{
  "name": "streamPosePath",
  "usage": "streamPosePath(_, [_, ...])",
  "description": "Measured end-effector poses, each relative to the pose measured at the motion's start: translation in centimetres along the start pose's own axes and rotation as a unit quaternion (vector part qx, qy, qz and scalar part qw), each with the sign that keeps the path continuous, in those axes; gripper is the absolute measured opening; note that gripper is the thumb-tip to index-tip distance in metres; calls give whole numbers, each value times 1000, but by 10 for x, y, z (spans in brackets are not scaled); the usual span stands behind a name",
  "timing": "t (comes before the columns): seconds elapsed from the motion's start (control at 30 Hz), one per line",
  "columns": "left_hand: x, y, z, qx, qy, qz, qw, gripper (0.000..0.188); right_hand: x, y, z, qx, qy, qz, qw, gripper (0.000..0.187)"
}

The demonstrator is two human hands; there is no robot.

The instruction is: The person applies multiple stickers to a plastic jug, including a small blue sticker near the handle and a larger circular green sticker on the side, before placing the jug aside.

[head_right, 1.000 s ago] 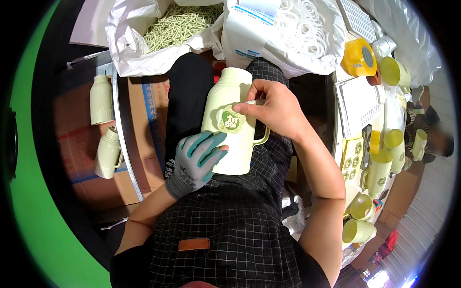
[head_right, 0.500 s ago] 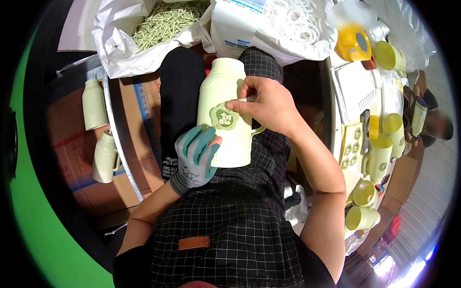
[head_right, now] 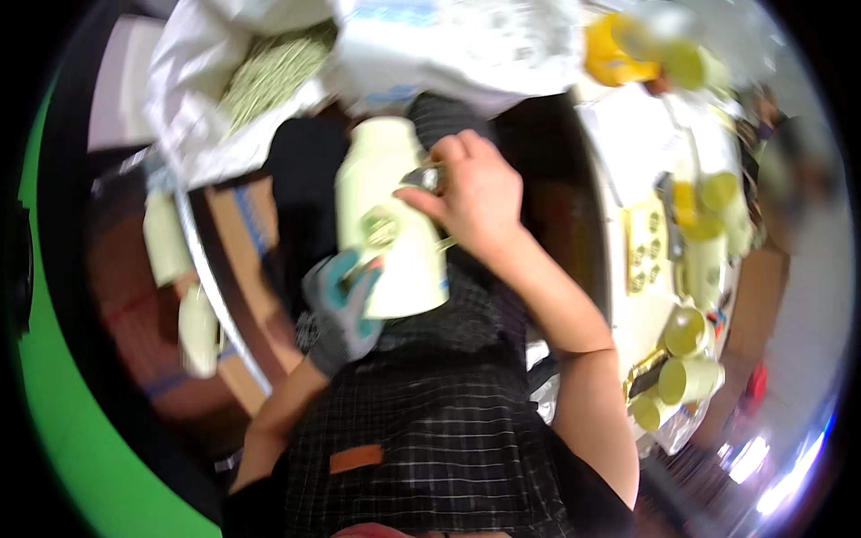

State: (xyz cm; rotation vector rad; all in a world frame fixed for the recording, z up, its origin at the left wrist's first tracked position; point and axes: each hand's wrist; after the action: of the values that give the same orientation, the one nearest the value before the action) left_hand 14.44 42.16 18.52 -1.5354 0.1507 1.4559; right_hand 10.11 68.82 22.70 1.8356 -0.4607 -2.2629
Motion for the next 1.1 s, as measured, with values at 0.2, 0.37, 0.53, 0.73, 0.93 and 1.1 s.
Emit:
streamPosePath(0.2, [-5,3,11,-120,-225,-127,959,42,-48,45,-41,-136,179,263,938,68])
streamPosePath(0.37, [-28,-38,57,91,-182,-75,976,39,-63,-8,-69,-181,-76,173,965,38])
streamPosePath(0.53, [-11,-52,64,121,-195,-93,969,52,-118,-94,-68,-21,-305,56,951,32])
streamPosePath(0.73, [16,-61,67,107,-89,-145,979,52,-247,-303,-42,186,-441,-252,841,42])
streamPosePath(0.93, [-11,-1,29,-79,-190,-104,973,51,-146,-332,23,328,-287,-73,897,71])
streamPosePath(1.1, [-22,73,-32,-208,-241,77,945,48,-55,-382,-174,349,-100,-162,918,58])
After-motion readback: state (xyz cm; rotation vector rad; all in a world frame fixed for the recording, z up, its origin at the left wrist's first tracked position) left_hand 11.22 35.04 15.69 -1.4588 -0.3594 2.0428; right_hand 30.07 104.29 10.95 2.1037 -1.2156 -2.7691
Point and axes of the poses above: each hand's wrist, its own z-axis towards the middle knuckle, its own x-axis out of the palm, y = z × x, and after that the axes turned 2 degrees about y, right-handed
